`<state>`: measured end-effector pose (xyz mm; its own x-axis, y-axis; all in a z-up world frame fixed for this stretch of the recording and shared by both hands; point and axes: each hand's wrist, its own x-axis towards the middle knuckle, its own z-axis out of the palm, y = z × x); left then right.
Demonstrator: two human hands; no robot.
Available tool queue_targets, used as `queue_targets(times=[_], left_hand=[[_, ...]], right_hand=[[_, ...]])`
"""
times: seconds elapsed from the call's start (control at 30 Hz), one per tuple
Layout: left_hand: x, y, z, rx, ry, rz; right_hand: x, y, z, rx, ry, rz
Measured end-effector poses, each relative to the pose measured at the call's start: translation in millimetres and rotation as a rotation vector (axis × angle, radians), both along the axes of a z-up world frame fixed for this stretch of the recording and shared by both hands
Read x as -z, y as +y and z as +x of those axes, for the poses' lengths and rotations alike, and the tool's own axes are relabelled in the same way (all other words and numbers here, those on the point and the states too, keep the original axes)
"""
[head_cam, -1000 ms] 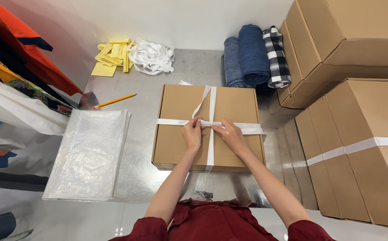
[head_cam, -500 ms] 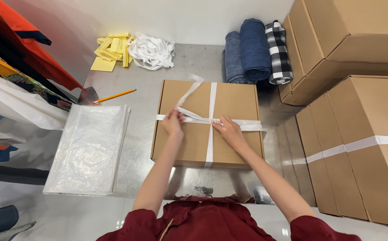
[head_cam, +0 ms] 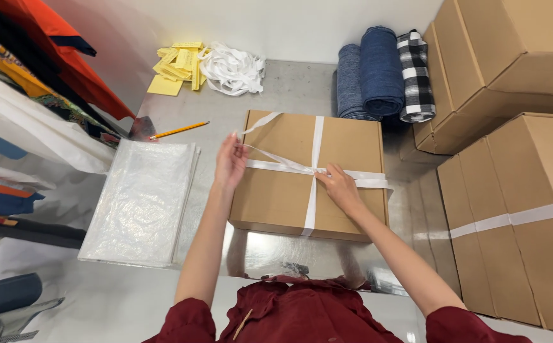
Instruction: The person places a plastic-wrapped item into a cardboard box and closes the lid. They then take a white ribbon, wrap it around the box, and tie a decorative bow on top.
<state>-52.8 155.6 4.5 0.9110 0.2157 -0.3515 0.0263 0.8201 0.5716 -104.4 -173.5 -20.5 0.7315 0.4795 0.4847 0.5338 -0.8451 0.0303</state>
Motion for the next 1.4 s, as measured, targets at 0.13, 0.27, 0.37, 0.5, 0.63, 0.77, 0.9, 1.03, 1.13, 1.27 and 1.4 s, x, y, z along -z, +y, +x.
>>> queue_targets(times=[0.13,0.27,0.37,0.5,0.63,0.77,0.9,1.03,1.13,1.27,1.4], left_hand=[[0.2,40.3,-22.0,0.004,0.127,0.528],[-17.2,18.4,-42.1,0.012,0.311,1.465],[-22.6,-33.2,-45.3,0.134,0.029,1.687],[50.8,-85.0,7.3,0.596,-0.358,2.008],[38.5,-104.9,21.7,0.729,-0.389,2.221],[-25.4,-104.1,-2.1,1.177,-0.191,1.85],[-69.2,-101.2,-31.7,1.521,-0.065,1.053],[-131.7,-99.2,-73.2,1.497,-0.16,0.467],[-100.5,-86.8,-67.6,1.353,-0.171,0.331],[-64.4,-76.9,-67.6,1.203,0.064,0.46],[-41.5,-82.6,-55.1,0.977,0.18,0.412]], right_hand=[[0.1,0.6,-1.8,0.005,-0.011,-0.01],[6.0,1.6,1.8,0.018,0.0,-0.03],[5.4,1.4,-2.3,0.025,0.021,-0.033],[-4.8,6.1,-9.4,0.05,0.052,-0.01],[-3.7,4.7,-9.0,0.065,0.061,-0.026],[-2.8,3.4,-8.7,0.053,0.051,-0.008],[-4.5,4.5,-9.6,0.04,0.047,-0.007],[-2.9,4.7,-9.6,0.014,0.037,0.011],[0.6,4.5,-9.8,0.058,0.038,-0.019],[-11.1,7.8,-14.1,0.054,0.043,-0.03],[-10.0,6.7,-14.0,0.061,0.044,-0.029]])
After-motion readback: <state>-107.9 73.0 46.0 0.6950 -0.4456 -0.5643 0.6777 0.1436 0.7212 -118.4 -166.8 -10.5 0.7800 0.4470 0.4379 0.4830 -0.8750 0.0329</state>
